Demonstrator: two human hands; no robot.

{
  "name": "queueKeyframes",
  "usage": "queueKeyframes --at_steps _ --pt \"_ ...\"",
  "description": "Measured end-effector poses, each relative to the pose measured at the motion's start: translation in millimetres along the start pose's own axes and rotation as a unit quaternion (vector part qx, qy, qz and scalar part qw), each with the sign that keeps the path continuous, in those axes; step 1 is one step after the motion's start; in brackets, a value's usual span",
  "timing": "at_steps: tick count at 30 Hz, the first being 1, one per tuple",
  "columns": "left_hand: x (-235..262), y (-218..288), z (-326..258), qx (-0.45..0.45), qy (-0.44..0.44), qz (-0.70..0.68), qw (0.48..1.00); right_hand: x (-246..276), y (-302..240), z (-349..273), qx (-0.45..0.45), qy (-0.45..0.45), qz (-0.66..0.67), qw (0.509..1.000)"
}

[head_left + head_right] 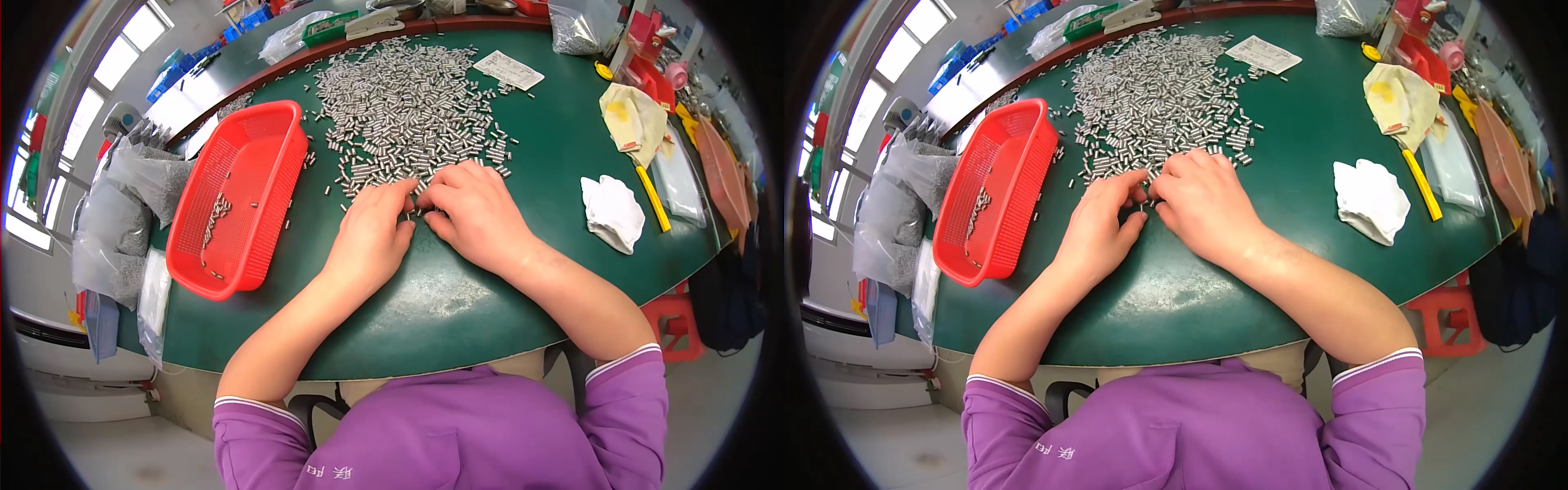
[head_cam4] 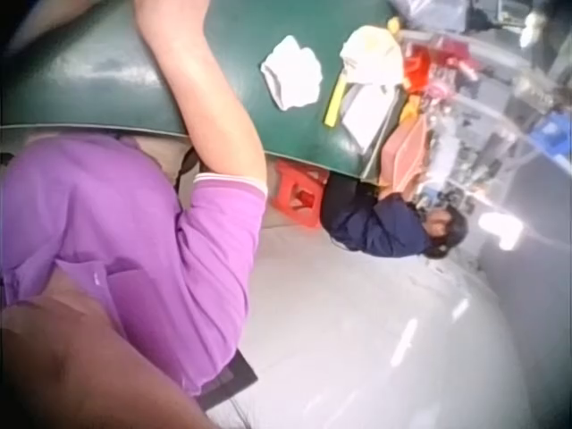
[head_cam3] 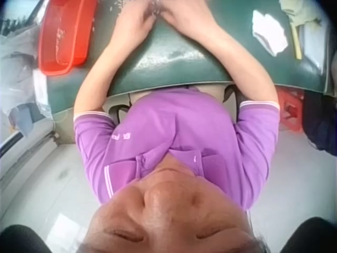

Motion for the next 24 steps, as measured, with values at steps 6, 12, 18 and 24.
queueKeyframes --at_steps 6,12,18,24 --pt "1.7 1.1 -7.9 0.042 -0.014 -0.038 0.998 -0.1 -3.6 -0.8 0.014 -0.011 0.017 1.0" --pt "4.3 0.5 -9.0 0.031 -0.006 -0.026 0.999 3.3 -4.4 -1.1 0.018 -0.017 0.03 0.999" --pt "5.8 0.4 -10.1 0.063 -0.021 -0.079 0.995 4.2 -13.2 -3.5 0.027 -0.046 0.038 0.998" --pt "6.7 6.8 -11.6 0.12 -0.056 -0.104 0.986 2.8 -16.1 -3.6 0.032 -0.055 0.04 0.997"
Point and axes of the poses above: each hand's wrist, its own z-axis towards the middle knuckle, its own x-axis out of the back of the hand, y = z × x, the point moved 6 cm from there along z, towards the middle knuckle, and after that the axes turned 3 degrees about -z, right-handed, at the moved point
